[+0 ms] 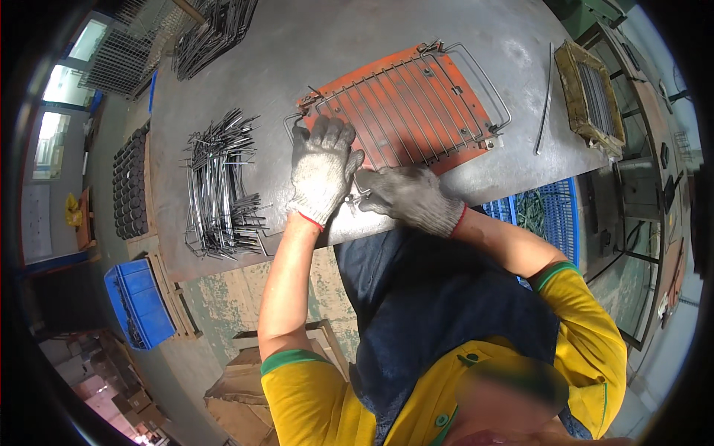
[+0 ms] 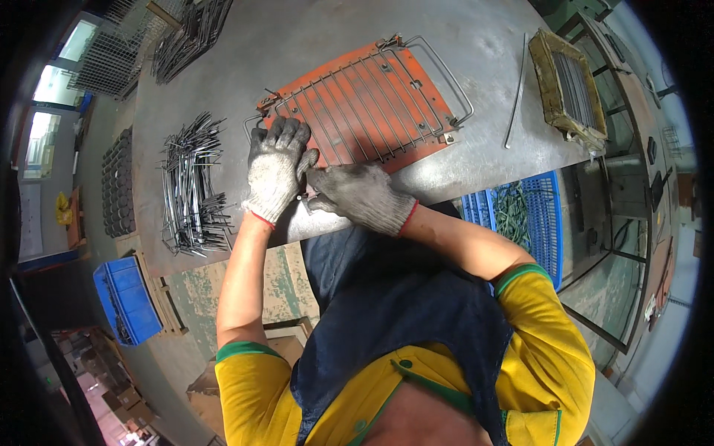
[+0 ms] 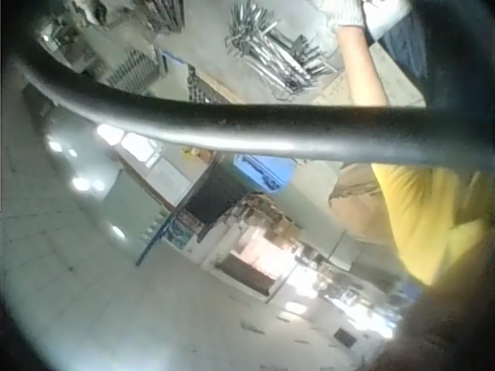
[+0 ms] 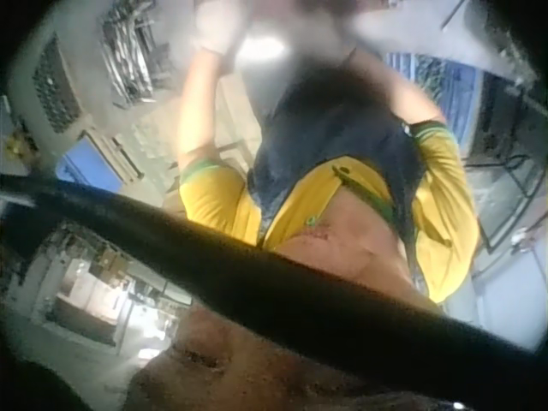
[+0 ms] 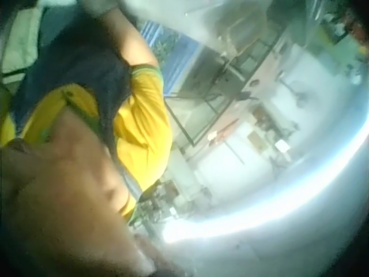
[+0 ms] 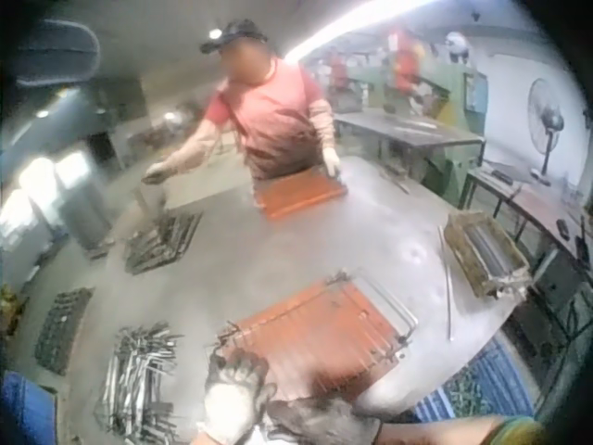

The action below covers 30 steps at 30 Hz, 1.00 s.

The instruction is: The person inserts metal rods into slots on an orange rectangular frame, then places the assembled unit aside. They repeat this process with multiple frames, handling rods and frames by hand.

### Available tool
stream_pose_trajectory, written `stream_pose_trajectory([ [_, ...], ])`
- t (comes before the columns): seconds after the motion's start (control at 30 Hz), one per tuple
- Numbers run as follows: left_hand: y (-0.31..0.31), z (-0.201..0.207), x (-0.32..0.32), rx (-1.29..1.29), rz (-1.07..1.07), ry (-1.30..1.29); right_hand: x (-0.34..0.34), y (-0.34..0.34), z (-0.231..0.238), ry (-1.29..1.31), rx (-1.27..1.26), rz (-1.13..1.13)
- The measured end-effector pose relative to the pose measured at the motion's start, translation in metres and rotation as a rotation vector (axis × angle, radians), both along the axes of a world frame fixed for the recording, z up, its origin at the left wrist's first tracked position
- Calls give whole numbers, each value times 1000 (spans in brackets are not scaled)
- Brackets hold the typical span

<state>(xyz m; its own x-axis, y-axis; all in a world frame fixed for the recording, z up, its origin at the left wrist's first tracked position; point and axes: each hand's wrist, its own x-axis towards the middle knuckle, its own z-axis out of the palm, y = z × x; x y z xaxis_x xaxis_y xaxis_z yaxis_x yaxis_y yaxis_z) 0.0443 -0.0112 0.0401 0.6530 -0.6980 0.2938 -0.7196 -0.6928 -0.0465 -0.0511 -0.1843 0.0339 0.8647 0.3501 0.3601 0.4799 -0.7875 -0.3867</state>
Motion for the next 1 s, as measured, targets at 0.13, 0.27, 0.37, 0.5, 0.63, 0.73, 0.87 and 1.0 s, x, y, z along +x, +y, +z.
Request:
stream_pose_trajectory([
  [0.13,-4,3,-3,5,37,55,4,0,-11,94,109,67],
  [0.27,-4,-1,-1,-41,24,22,33,4,-20,388,-21,147],
  [0.37,-7,13,-3,-170,53,160,35,-9,-11,526,7,195],
  [0.5,16,-15,-19,-555,389,55,6,-60,-24,-147,60,208],
  [0.63,31,4,-31,-622,757,735,-46,-131,-39,192,290,-97],
  [0.73,41,-3,-45,-1046,595,1298,-65,-169,-53,196,211,-150],
  [0.87,23,-17,-56,-1274,635,1572,-70,-167,-48,119,249,-180],
  [1.0,-47,-26,-51,-1551,635,1615,-71,-163,-54,171,237,-219],
])
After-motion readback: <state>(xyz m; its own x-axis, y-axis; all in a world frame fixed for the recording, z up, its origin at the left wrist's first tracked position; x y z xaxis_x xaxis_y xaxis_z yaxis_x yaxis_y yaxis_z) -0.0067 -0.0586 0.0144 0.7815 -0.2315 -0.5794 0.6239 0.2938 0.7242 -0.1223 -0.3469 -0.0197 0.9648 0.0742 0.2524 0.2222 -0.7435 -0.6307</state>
